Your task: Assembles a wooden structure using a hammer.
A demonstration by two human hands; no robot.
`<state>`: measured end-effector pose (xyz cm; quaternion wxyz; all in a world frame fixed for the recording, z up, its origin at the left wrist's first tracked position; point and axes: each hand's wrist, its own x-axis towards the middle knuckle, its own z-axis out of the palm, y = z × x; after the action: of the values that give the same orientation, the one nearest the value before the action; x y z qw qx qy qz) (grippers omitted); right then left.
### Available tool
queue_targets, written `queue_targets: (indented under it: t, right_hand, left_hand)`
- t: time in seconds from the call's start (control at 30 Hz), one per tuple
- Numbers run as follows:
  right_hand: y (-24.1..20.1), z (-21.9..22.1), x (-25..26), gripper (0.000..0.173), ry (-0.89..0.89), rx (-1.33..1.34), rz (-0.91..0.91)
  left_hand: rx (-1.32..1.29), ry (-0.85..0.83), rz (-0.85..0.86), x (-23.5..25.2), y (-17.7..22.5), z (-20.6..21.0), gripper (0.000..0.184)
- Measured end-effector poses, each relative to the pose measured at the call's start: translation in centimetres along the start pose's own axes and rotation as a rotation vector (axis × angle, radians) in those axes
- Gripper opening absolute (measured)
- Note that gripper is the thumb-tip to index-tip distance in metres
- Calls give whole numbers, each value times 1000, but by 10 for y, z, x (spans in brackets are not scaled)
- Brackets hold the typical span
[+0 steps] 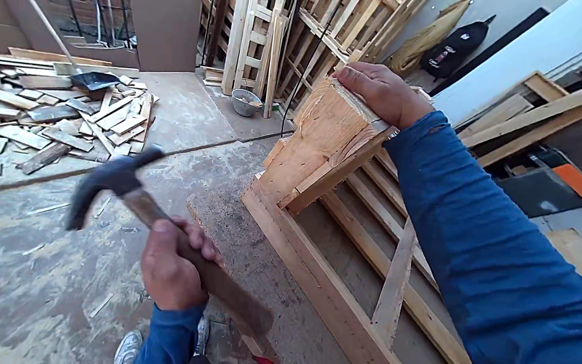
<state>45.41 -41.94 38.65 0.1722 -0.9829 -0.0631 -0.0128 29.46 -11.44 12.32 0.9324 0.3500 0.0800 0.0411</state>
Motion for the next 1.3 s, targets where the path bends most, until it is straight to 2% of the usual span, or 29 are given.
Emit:
queue_targets:
  t: [0.07, 0.13, 0.17, 0.23, 0.3, 0.37, 0.43, 0.5, 0.53, 0.63, 0.67, 0.7, 0.77, 0.83, 0.87, 0.93, 1.0, 1.03, 1.13, 1.17, 1.2, 1.3]
  right_hand:
    - [-2, 1, -2, 48, 2, -42, -28]
    - [-7, 4, -10, 49, 3, -62, -35]
    - [-13, 4, -12, 49, 2, -65, -37]
    - [-21, 6, -20, 48, -2, -49, -28]
    - [-22, 8, -27, 46, 5, -15, -18]
    - [-24, 4, -21, 48, 6, -21, -9]
    - [-20, 6, -22, 48, 2, -33, 12]
    - [-18, 6, -19, 47, 6, -16, 5]
    - [-17, 6, -19, 48, 7, -8, 5]
    - [-16, 5, -17, 48, 11, -20, -19]
    - [-17, 6, -19, 48, 8, -20, -21]
    - [-18, 5, -17, 48, 7, -23, -30]
    - [-16, 5, -18, 48, 6, -26, -18]
    - [-16, 6, -18, 48, 5, -17, -8]
    - [-16, 6, -18, 48, 7, -18, -7]
    - [-16, 6, -19, 48, 11, -33, -11]
    - [-16, 6, -21, 48, 10, -38, -7]
    - [-17, 4, -19, 50, 11, -42, -1]
    - [-14, 7, -21, 50, 7, -29, 23]
    - [-13, 6, -20, 49, 10, -17, 14]
    - [-12, 7, -21, 48, 6, -10, 8]
    - [-12, 6, -21, 47, 0, 19, 1]
  left_hand:
    - [-67, 129, 165, 3, 5, 24, 46]
    - [-53, 132, 190, -5, -15, 45, 46]
    - [5, 75, 137, -14, -38, 55, 42]
    - [155, -80, -88, -32, -93, 66, 36]
    - [184, -152, -228, -33, -117, 62, 36]
    - [131, -157, -196, -31, -96, 50, 36]
    - [68, -77, -23, -34, -69, 45, 39]
    - [28, -2, 131, -28, -66, 50, 38]
    - [64, -5, 101, -30, -76, 51, 38]
    - [318, -146, -251, -28, -127, 34, 36]
    - [340, -158, -302, -25, -126, 28, 37]
    - [334, -152, -268, -23, -116, 25, 36]
    - [244, -91, -34, -31, -87, 27, 34]
    - [140, -45, 168, -30, -74, 40, 34]
    - [147, -65, 153, -29, -80, 42, 34]
    - [302, -223, -79, -25, -111, 30, 34]
    - [360, -316, -270, -20, -119, 15, 38]
    - [326, -313, -252, -19, -112, 12, 38]
    - [121, -161, 96, -35, -86, 28, 36]
    - [93, -122, 148, -34, -86, 37, 36]
    - [119, -132, 119, -34, -94, 40, 35]
    - [358, -307, -196, -24, -122, 23, 37]
